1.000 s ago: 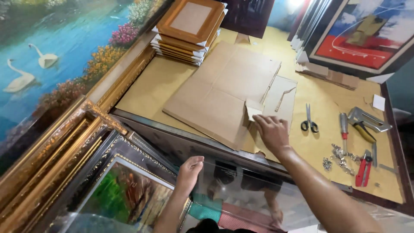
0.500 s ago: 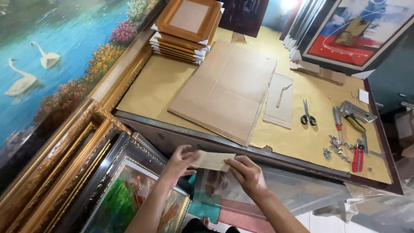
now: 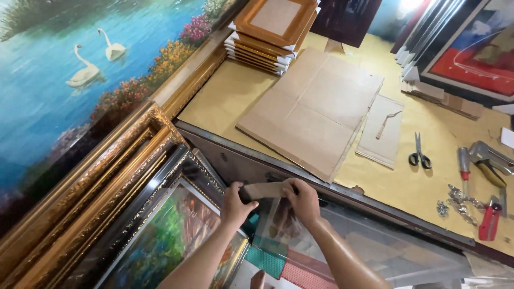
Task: Stapling cardboard backing onto a picture frame using a manual staple gun
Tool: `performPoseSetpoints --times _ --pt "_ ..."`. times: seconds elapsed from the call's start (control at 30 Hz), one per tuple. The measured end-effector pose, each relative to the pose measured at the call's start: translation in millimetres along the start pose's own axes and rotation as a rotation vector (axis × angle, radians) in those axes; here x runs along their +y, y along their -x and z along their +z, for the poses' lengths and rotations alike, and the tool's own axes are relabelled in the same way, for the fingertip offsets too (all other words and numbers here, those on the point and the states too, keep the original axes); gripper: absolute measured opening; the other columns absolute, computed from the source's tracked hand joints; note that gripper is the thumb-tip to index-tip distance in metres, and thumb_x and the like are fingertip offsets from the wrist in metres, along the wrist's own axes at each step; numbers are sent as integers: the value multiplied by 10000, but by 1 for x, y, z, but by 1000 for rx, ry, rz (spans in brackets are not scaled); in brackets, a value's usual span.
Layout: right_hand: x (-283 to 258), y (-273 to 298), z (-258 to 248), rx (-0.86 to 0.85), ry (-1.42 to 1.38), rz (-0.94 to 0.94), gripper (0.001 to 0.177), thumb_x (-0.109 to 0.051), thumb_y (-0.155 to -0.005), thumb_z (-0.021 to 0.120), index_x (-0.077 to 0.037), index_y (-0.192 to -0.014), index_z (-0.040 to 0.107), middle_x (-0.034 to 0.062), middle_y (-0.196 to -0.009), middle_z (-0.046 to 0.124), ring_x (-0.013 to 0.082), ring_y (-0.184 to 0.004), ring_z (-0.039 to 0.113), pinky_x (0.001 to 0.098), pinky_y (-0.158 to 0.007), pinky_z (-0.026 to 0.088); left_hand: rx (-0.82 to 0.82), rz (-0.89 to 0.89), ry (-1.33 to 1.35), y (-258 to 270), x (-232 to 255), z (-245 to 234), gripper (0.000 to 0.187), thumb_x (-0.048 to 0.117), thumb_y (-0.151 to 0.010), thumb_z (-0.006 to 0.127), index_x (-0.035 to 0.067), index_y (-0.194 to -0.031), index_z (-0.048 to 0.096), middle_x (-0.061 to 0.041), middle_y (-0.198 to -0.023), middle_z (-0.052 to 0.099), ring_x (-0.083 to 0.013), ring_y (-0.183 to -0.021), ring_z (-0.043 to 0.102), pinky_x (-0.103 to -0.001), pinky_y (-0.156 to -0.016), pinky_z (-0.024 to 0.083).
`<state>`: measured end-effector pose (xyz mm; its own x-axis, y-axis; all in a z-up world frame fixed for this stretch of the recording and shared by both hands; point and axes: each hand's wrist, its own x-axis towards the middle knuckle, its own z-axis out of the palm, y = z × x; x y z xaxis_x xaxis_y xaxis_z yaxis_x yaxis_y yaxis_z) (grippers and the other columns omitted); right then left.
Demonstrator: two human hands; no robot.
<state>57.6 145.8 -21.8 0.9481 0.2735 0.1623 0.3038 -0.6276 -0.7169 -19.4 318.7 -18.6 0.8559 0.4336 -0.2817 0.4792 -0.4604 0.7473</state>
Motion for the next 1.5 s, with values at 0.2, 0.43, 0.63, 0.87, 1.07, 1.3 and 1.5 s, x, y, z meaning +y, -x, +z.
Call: performPoseSetpoints --times 0.2,0.43,0.63,0.87,1.07,1.3,1.5 --pt "-10 15 10 114 -5 45 147 -205 -708 695 -208 -839 629 -1 -732 651 216 -758 639 349 -687 524 139 170 -213 0 -20 13 734 294 -570 795 102 -1191 455 -138 -1122 499 -334 -1059 509 -444 -858 454" --pt "-14 41 25 239 109 19 171 -222 -650 736 -254 -782 631 -65 -680 653 167 -698 648 318 -615 524 74 312 -267 -1 -22 11 732 319 -604 781 108 -1221 448 -128 -1165 526 -320 -1136 445 -471 -918 356" --pt "-14 69 38 322 228 24 219 -247 -612 767 -221 -788 638 -57 -669 655 138 -706 645 287 -634 526 -47 513 -309 -32 -52 39 520 387 -573 760 228 -1030 570 3 -917 642 -227 -972 566 -475 -955 267" --pt "-38 92 38 421 187 9 215 -196 -618 777 -171 -800 665 -23 -681 666 146 -701 646 292 -646 530 -111 703 -372 -38 -68 40 333 411 -583 744 230 -850 662 -1 -772 680 -181 -803 644 -375 -871 366" --pt "-42 134 46 464 361 -270 198 -154 -693 672 -194 -867 587 -19 -916 544 197 -866 502 350 -786 391 -222 730 -399 -26 -63 25 446 448 -595 742 171 -934 659 -46 -804 678 -202 -758 652 -400 -870 399" --pt "-53 150 58 105 1077 -432 684 -257 -749 435 -80 -1372 215 106 -1454 171 289 -1347 148 541 -1044 166 -200 784 -445 -23 -53 16 426 457 -639 741 179 -954 672 -62 -739 679 -252 -743 626 -387 -779 403" --pt "-50 126 63 157 987 -374 626 -226 -743 451 -80 -1334 307 112 -1409 278 248 -1318 233 485 -1041 163 -159 842 -418 -16 -55 9 335 409 -611 724 177 -843 659 -71 -692 653 -266 -723 648 -383 -751 454"
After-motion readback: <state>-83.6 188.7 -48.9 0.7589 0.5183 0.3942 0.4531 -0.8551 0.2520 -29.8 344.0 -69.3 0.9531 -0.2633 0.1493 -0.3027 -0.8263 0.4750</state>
